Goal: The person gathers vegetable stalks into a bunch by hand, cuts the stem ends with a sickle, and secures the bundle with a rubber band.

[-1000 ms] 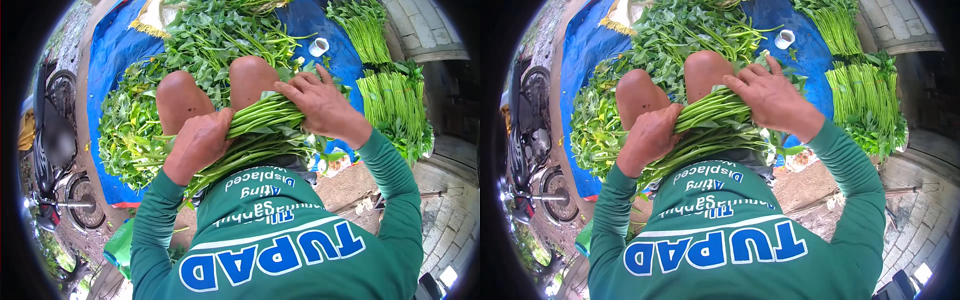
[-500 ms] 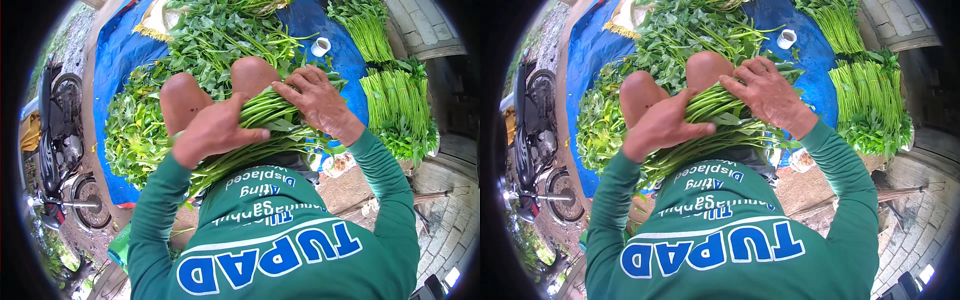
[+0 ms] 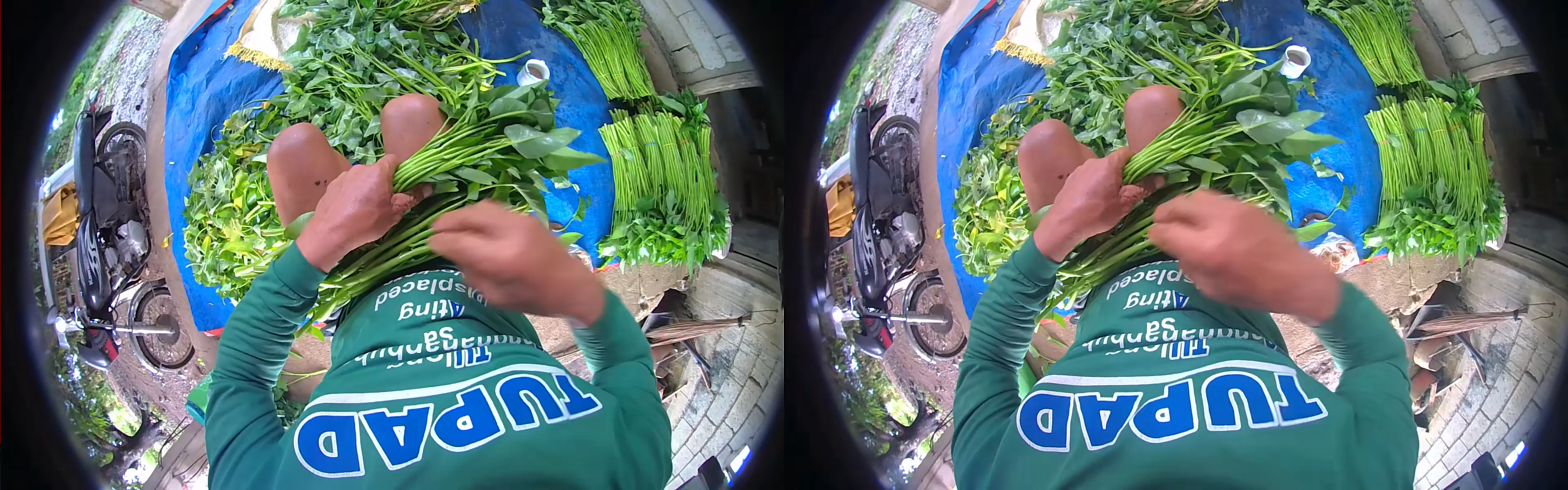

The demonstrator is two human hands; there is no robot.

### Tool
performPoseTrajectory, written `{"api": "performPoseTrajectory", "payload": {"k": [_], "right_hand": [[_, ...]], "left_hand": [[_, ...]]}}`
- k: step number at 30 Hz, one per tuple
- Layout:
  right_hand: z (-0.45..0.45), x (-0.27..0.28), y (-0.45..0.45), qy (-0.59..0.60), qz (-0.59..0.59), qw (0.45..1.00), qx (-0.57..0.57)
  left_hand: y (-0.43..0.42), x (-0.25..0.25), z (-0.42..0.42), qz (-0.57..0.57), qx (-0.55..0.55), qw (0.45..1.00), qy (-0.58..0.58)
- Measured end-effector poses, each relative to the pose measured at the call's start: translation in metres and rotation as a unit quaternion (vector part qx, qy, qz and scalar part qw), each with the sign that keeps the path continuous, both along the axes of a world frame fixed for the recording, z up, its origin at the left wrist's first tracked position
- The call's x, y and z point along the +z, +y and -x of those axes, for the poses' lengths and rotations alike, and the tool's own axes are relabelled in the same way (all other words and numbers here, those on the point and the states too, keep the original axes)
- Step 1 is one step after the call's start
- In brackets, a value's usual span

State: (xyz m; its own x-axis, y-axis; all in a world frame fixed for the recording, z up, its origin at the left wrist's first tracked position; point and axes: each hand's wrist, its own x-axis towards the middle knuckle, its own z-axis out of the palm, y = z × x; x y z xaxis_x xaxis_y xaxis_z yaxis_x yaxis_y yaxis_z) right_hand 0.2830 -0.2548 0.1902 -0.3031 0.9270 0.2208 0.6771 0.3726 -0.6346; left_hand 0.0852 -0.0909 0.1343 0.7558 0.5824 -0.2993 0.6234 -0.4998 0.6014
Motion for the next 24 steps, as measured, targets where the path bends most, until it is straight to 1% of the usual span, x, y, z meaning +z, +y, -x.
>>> {"api": "performPoseTrajectory", "payload": {"k": [1, 4, 7, 8, 11, 12, 13, 15, 16, 17, 18, 19, 21, 22, 24], "right_hand": [[0.017, -0.018, 0.0, -0.012, 0.004, 1.0, 0.002], [0.023, -0.038, 0.007, -0.095, 0.027, 0.994, -0.039], [0.02, -0.029, -0.005, -0.115, 0.102, 0.988, 0.012], [0.018, -0.03, -0.009, -0.097, 0.099, 0.99, 0.01], [-0.003, -0.003, -0.003, -0.012, 0.157, 0.984, 0.08], [-0.009, 0.01, 0.007, 0.072, 0.096, 0.992, 0.028], [-0.013, 0.024, 0.02, 0.058, 0.015, 0.998, -0.003], [-0.019, 0.018, 0.031, -0.105, -0.018, 0.994, -0.028], [-0.022, 0.014, 0.035, -0.189, -0.036, 0.981, -0.037], [-0.029, -0.009, 0.032, -0.278, -0.052, 0.958, -0.04], [-0.036, -0.023, 0.031, -0.321, -0.056, 0.944, -0.044], [-0.043, -0.037, 0.03, -0.364, -0.06, 0.928, -0.046], [-0.055, -0.053, 0.028, -0.366, -0.047, 0.928, -0.051], [-0.052, -0.056, 0.02, -0.338, -0.059, 0.936, -0.077], [-0.056, -0.083, -0.003, -0.317, -0.106, 0.936, -0.113]], "left_hand": [[-0.001, -0.001, 0.001, -0.012, 0.001, 1.0, -0.004], [-0.006, -0.001, 0.009, -0.076, -0.025, 0.996, 0.037], [-0.022, 0.005, 0.006, -0.125, -0.012, 0.99, 0.058], [-0.034, -0.003, 0.008, -0.204, -0.025, 0.978, 0.046], [-0.053, -0.012, 0.009, -0.338, -0.055, 0.937, 0.064], [-0.053, -0.01, 0.01, -0.332, -0.053, 0.938, 0.08], [-0.054, -0.01, 0.011, -0.323, -0.048, 0.942, 0.07], [-0.054, -0.01, 0.011, -0.309, -0.04, 0.949, 0.048], [-0.052, -0.009, 0.01, -0.31, -0.041, 0.948, 0.05], [-0.052, -0.007, 0.011, -0.309, -0.042, 0.949, 0.053], [-0.053, -0.006, 0.012, -0.305, -0.043, 0.95, 0.057], [-0.053, -0.002, 0.013, -0.278, -0.048, 0.959, 0.027], [-0.051, 0.014, 0.017, -0.215, -0.056, 0.975, -0.031], [-0.045, 0.025, 0.026, -0.169, -0.065, 0.983, -0.036], [-0.041, 0.045, 0.059, -0.066, -0.086, 0.993, -0.039]]}}
